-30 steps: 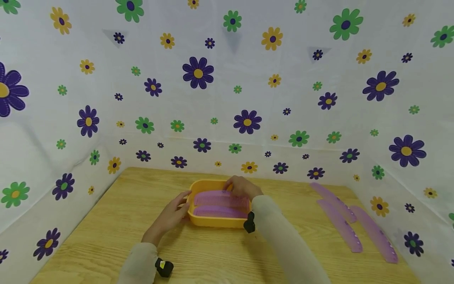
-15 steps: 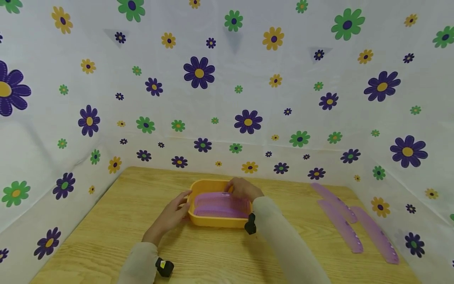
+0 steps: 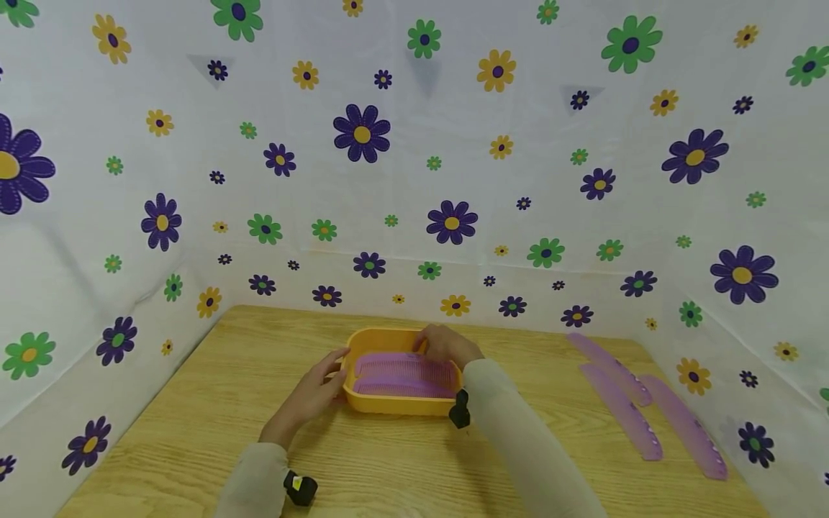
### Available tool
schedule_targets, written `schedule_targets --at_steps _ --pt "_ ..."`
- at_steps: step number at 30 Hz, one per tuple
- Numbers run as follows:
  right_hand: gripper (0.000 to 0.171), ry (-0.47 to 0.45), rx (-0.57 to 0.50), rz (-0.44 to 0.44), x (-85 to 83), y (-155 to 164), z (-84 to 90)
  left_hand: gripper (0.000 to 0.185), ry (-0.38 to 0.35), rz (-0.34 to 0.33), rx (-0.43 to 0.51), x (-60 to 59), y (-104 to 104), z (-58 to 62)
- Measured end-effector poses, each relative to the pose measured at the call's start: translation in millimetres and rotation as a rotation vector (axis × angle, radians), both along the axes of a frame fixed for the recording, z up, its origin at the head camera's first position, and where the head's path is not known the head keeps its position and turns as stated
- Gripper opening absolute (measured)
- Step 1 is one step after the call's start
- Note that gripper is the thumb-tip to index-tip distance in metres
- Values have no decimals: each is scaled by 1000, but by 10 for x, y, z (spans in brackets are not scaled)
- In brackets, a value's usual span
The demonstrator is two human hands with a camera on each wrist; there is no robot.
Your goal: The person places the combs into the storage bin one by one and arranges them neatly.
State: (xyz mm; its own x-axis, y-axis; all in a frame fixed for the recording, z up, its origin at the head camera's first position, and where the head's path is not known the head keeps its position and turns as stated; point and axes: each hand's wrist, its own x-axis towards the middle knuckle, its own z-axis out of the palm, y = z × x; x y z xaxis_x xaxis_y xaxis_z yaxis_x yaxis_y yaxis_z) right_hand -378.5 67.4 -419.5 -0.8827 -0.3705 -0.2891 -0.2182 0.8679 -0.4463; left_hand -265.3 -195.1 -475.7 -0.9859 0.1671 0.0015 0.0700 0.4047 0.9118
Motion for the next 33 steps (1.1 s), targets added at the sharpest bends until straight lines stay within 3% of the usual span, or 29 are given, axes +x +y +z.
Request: schedule_targets --at_steps 17,33 --pt "33 5 24 41 23 47 13 51 -7 2 18 -10 -2 -12" --pt "31 6 -97 71 153 228 204 51 1 -17 54 -22 4 -18"
